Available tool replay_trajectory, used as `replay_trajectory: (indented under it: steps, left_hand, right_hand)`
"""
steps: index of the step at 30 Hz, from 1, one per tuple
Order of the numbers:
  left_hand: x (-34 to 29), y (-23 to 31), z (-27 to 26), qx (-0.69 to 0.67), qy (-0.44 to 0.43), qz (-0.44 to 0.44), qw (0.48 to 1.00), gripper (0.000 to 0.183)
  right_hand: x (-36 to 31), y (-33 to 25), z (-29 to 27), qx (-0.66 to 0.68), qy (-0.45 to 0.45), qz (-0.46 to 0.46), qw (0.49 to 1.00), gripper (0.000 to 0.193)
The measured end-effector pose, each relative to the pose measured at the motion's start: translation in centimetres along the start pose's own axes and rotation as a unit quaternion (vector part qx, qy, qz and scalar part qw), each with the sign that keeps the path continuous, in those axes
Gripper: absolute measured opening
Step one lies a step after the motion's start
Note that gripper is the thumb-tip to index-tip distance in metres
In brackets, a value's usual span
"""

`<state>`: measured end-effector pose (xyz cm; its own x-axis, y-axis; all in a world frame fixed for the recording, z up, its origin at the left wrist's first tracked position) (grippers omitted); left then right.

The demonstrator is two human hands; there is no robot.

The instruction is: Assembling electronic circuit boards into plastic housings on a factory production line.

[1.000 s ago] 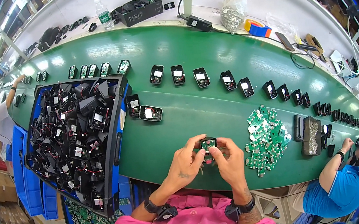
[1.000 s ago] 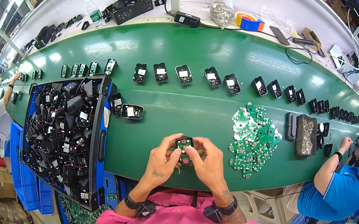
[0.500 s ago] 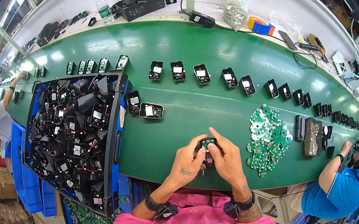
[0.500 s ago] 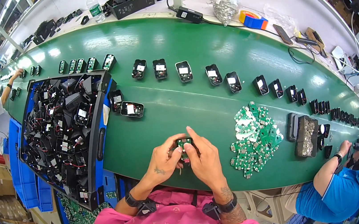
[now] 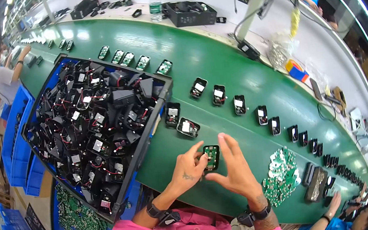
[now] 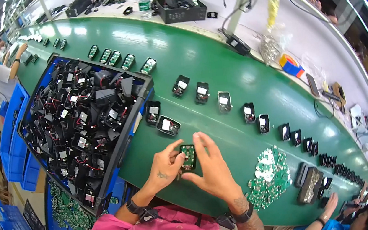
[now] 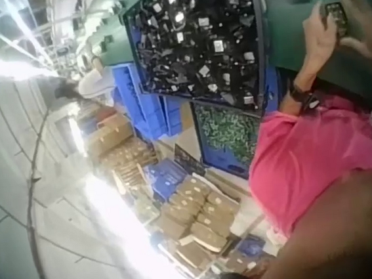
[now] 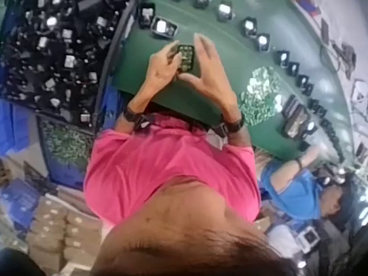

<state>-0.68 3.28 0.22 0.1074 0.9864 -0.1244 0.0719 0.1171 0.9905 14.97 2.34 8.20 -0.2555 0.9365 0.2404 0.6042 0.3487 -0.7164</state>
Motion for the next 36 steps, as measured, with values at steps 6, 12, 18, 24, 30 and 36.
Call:
replay_trajectory:
  steps: [6,12,18,24,30,36]
  left_hand:
    - [-1.1,1.8,-2.6,-0.044,0.030,0.006,0.999,0.051]
    - [-3.2,-1.1,-2.5,0.223,0.085,0.216,0.947,0.034]
    - [-2.7,-1.5,-2.6,0.135,0.095,0.164,0.972,0.027]
    - [-2.7,-1.5,-2.8,0.115,0.108,0.168,0.973,0.025]
    - [-2.4,-1.0,-2.9,0.111,0.089,0.130,0.981,0.021]
    - [-2.6,-1.0,-2.8,0.135,0.104,0.129,0.977,0.021]
  right_hand:
    - [7.6,-0.2,0.2,-0.136,-0.163,-0.155,0.965,0.079]
    - [23.2,4.8,4.3,-0.188,-0.016,-0.103,0.977,0.075]
    - [27.9,6.5,8.7,-0.354,-0.120,-0.026,0.927,0.090]
    - [25.3,7.4,5.7,-0.285,-0.107,-0.024,0.952,0.115]
    - [23.8,9.2,5.4,-0.200,-0.095,-0.061,0.973,0.108]
    - [27.0,7.1,7.7,-0.267,-0.065,-0.125,0.953,0.090]
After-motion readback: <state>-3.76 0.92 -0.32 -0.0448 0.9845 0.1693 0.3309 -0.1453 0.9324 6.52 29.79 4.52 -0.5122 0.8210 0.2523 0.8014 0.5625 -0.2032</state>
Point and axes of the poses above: each hand's wrist, its own x-axis towards the middle knuckle, its own z-axis out of the palm, y = z × x, the point moved 3 cm from there along x, towards the middle knuckle, and after that the axes turned 4 degrees about -z, right-handed, at the moved point
